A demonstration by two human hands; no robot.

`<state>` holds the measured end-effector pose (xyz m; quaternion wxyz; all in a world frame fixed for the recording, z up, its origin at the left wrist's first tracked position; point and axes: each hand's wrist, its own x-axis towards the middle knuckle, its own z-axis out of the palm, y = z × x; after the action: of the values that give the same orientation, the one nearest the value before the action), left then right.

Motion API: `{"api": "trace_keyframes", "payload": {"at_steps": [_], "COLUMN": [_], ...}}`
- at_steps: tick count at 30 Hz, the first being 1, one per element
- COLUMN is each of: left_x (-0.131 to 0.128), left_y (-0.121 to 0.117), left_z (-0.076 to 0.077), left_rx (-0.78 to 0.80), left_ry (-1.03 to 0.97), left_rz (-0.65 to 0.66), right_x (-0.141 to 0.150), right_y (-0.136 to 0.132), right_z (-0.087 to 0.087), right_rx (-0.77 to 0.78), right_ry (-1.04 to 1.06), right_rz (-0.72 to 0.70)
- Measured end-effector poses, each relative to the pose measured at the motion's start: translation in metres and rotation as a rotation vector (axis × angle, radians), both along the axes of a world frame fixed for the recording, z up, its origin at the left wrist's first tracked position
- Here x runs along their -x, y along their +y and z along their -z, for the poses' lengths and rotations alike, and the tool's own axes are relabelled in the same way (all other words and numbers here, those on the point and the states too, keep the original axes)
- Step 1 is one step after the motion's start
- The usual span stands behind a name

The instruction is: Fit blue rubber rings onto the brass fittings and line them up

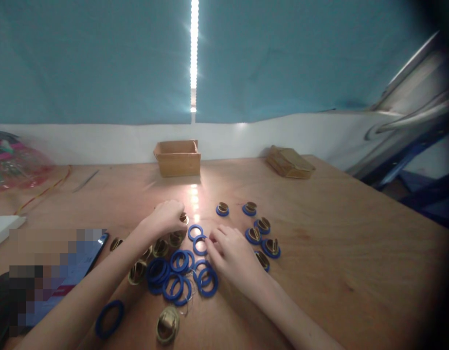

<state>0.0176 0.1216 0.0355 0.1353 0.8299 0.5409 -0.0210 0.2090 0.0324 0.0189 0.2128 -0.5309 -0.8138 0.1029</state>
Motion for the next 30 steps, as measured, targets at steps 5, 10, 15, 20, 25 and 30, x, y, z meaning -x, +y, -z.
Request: {"api": "trace_keyframes", "payload": {"at_steps": [5, 10, 15, 20, 25, 30], "left_x": [-0.021, -0.062, -0.082, -0.063, -0.032, -0.019], "left_y": [0.012, 0.037, 0.054, 0.038, -0.02, -0.075], "left_z": [-0.005, 0.007, 0.016, 0.007, -0.002, 0.014], "left_rx": [-0.071, -0.011, 0.031, -0.006, -0.056, -0.031], "left_ry": [-0.118, -0.261, -0.372, -0.548, -0.784, -1.02], "left_rz": [0.094, 0.272, 0.296, 0.218, 0.066, -0.114], "right_x": [0.002, 0.002, 0.003, 0.002, 0.0, 0.006], "right_y": [-0.002, -0.002, -0.003, -0.002, 0.0, -0.004], "right_z": [-0.002, 0.001, 0.001, -0.002, -0.006, -0.006], "right_rx": [0.003, 0.012, 0.016, 0.024, 0.048, 0.148], "right_ry": [0.026, -0.017, -0.026, 0.015, 0.15, 0.36], "right_rz": [-0.002, 0.0, -0.007, 0.035, 0.095, 0.056]}}
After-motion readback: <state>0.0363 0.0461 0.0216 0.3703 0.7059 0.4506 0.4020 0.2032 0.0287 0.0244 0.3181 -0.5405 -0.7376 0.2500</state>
